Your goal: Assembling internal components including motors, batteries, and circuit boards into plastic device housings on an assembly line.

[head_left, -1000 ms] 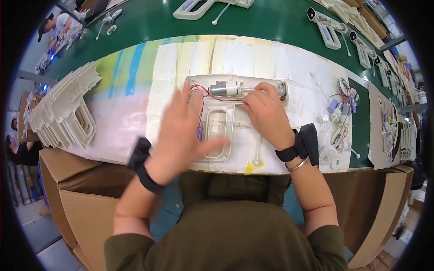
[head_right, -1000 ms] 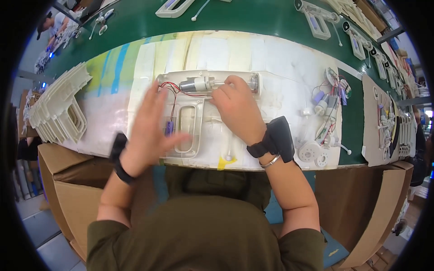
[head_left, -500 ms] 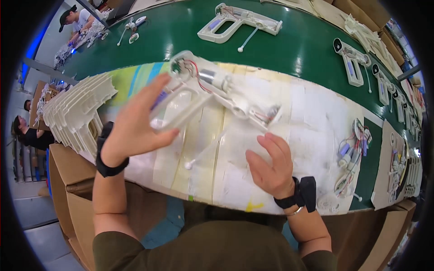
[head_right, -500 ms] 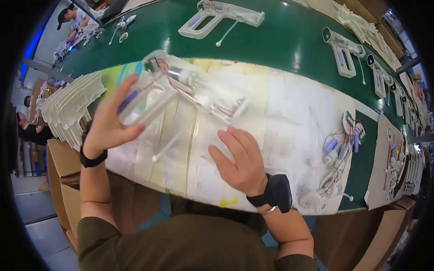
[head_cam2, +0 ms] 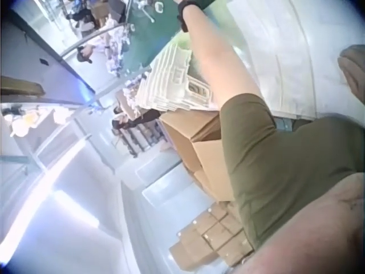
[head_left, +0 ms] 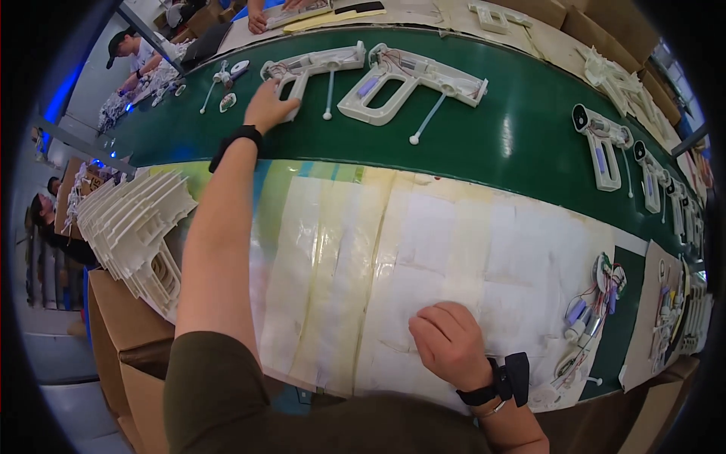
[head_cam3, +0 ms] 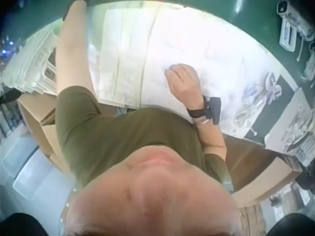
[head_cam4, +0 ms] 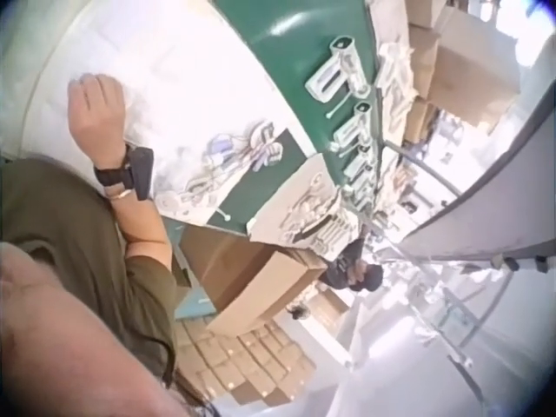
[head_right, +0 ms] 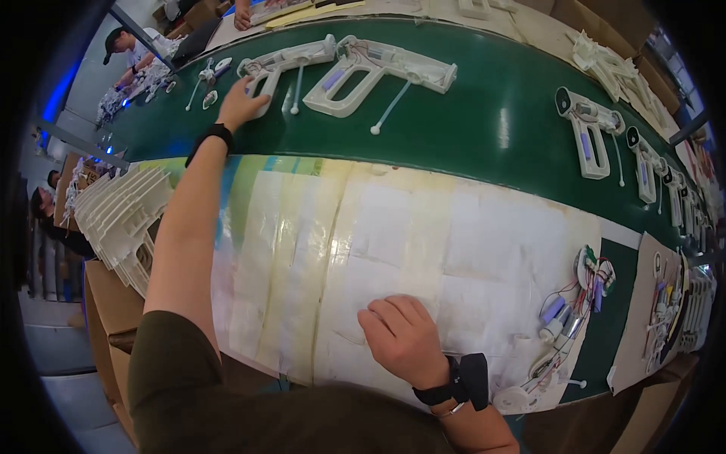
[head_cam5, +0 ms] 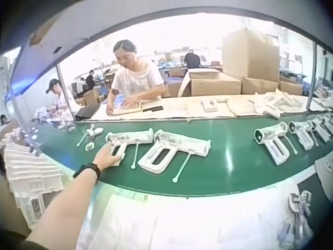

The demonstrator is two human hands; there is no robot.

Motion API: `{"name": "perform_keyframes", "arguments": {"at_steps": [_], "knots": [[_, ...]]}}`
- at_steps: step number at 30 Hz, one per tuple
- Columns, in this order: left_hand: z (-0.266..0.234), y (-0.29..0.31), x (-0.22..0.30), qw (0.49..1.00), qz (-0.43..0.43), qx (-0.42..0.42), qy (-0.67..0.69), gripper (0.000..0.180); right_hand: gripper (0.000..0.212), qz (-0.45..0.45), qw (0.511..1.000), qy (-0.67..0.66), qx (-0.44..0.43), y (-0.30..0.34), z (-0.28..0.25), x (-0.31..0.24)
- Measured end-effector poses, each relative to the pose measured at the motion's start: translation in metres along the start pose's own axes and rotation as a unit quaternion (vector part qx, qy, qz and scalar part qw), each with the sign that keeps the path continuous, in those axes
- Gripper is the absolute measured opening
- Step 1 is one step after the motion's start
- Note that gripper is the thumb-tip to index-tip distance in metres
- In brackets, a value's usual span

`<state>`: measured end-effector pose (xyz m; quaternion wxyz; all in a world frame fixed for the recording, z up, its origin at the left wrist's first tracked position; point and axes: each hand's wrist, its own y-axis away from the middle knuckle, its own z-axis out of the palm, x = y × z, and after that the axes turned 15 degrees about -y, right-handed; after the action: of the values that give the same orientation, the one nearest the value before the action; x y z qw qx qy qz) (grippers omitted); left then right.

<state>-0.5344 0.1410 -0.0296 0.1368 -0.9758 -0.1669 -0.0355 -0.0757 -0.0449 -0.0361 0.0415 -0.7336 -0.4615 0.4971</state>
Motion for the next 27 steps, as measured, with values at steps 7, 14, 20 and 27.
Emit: {"name": "perform_keyframes", "arguments": {"at_steps": [7, 14, 20, 27], "knots": [[-0.148, 0.011, -0.02, 0.962, 0.116, 0.118, -0.217, 0.074, 0.018, 0.013, 1.0, -0.004, -0.022, 0.0, -0.002, -0.004], [-0.164, 0.195, -0.038, 0.807, 0.016, -0.181, -0.562, 0.085, 0.017, -0.017, 0.999, -0.016, -0.026, -0.002, 0.007, -0.014], [-0.149, 0.21, -0.081, 0.754, 0.051, -0.061, -0.652, 0.056, 0.016, -0.038, 0.999, -0.035, -0.01, 0.0, 0.002, -0.017], [-0.146, 0.214, 0.123, 0.912, 0.347, -0.217, -0.012, 0.076, 0.018, 0.002, 0.987, 0.022, 0.159, -0.006, -0.016, -0.023]]}}
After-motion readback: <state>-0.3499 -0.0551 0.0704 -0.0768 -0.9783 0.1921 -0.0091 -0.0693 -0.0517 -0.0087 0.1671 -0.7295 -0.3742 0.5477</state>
